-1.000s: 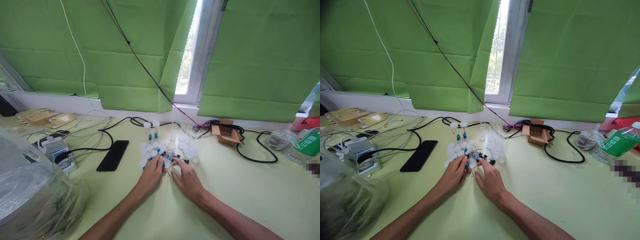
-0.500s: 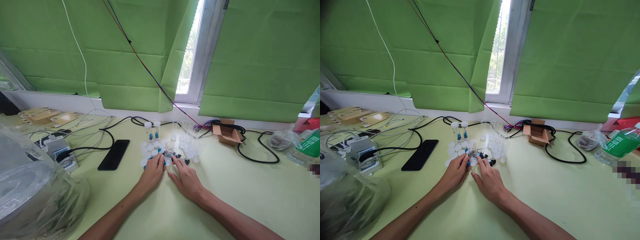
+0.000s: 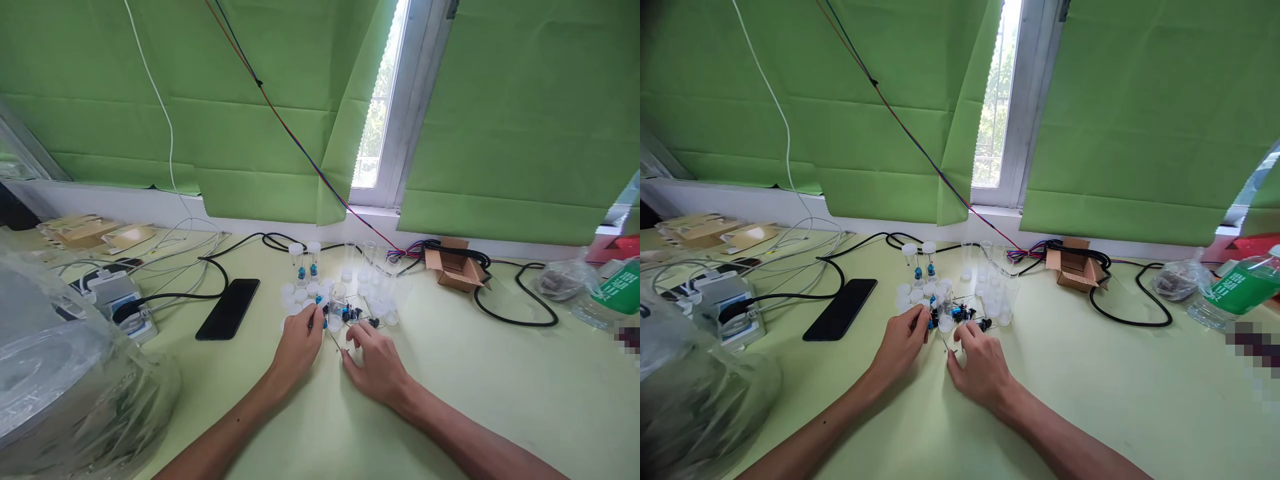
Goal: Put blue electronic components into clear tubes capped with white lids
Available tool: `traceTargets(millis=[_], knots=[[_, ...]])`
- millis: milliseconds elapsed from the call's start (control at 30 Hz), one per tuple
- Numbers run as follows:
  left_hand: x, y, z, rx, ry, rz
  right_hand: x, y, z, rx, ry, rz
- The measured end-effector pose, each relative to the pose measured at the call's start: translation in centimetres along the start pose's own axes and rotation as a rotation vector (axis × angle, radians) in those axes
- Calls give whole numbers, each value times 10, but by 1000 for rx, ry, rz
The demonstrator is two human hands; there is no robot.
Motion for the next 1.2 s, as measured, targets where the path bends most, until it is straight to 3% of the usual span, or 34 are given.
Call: traceTargets(millis=[167,333,467,633,767,1067,1200], knots=[[5,6,-2,78,30,18,0,3,-6,20,-45,-18],[8,-4,-17,219,-72,138,-4,11,-10,18,-46,-53],[9,-11,-22,314,-120,219,-4,6,-8,-49,-42,20],[10,-10,-22,400,-91,211,-1,-3,-11,-100,-123,143],[12,-10,-25,468,-96,237,-2,-6,-14,-43,-172,155],[12,-2,-24,470,-59,144,-2,-9,-15,-7,-208,158],[14,-6,-32,586,-88,223,-2,-9,-13,-48,-175,170]])
Point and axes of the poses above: each hand's wrist, its own x-axis away from the middle knuckle, its own z-axis out of the back of the hand, y = z × x, the point moved 7 cm from there along -x, towards the middle knuckle, and after that the axes turned 2 degrees about -z, right-handed, at the moved point
